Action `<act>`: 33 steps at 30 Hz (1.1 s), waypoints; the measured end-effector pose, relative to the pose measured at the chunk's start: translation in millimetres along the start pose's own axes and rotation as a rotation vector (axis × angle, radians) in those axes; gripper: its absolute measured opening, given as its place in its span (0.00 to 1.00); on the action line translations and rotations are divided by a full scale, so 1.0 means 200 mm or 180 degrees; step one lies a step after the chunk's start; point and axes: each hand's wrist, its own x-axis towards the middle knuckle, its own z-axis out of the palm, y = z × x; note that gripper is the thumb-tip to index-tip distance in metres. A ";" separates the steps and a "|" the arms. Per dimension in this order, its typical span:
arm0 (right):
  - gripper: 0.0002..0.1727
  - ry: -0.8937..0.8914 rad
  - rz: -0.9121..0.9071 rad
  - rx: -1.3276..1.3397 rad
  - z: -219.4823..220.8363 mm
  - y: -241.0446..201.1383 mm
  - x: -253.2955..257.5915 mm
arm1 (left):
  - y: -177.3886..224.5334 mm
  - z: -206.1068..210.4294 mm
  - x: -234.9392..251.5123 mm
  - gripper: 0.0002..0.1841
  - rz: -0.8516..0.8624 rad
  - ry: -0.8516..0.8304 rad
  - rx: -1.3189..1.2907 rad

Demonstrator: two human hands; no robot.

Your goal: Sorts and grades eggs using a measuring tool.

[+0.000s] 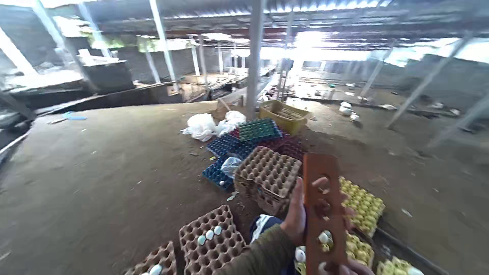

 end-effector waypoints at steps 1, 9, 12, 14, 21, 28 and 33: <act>0.16 0.0210 -0.0031 0.0042 -0.03 0.03 -0.03 | -0.04 0.04 0.04 0.44 -0.0099 0.0078 0.0062; 0.27 0.2163 -0.0581 0.0062 -0.47 -0.04 -0.23 | -0.41 0.16 0.34 0.39 -0.0703 0.0474 -0.0144; 0.31 0.2543 -0.0700 0.0170 -0.54 -0.10 -0.32 | -0.57 0.12 0.36 0.41 -0.0960 0.0520 -0.0489; 0.35 0.2737 -0.0671 0.0058 -0.55 -0.11 -0.36 | -0.66 0.11 0.36 0.43 -0.1134 0.0552 -0.0668; 0.28 0.2588 -0.0548 -0.0813 -0.52 -0.15 -0.38 | -0.79 0.20 0.40 0.46 -0.1392 0.0720 -0.0327; 0.32 0.2634 -0.0387 -0.1835 -0.52 -0.13 -0.34 | -0.88 0.22 0.40 0.42 -0.1476 0.0481 -0.0037; 0.26 0.2669 -0.0446 -0.2590 -0.51 -0.12 -0.34 | -0.89 0.24 0.39 0.42 -0.1466 0.0307 -0.0078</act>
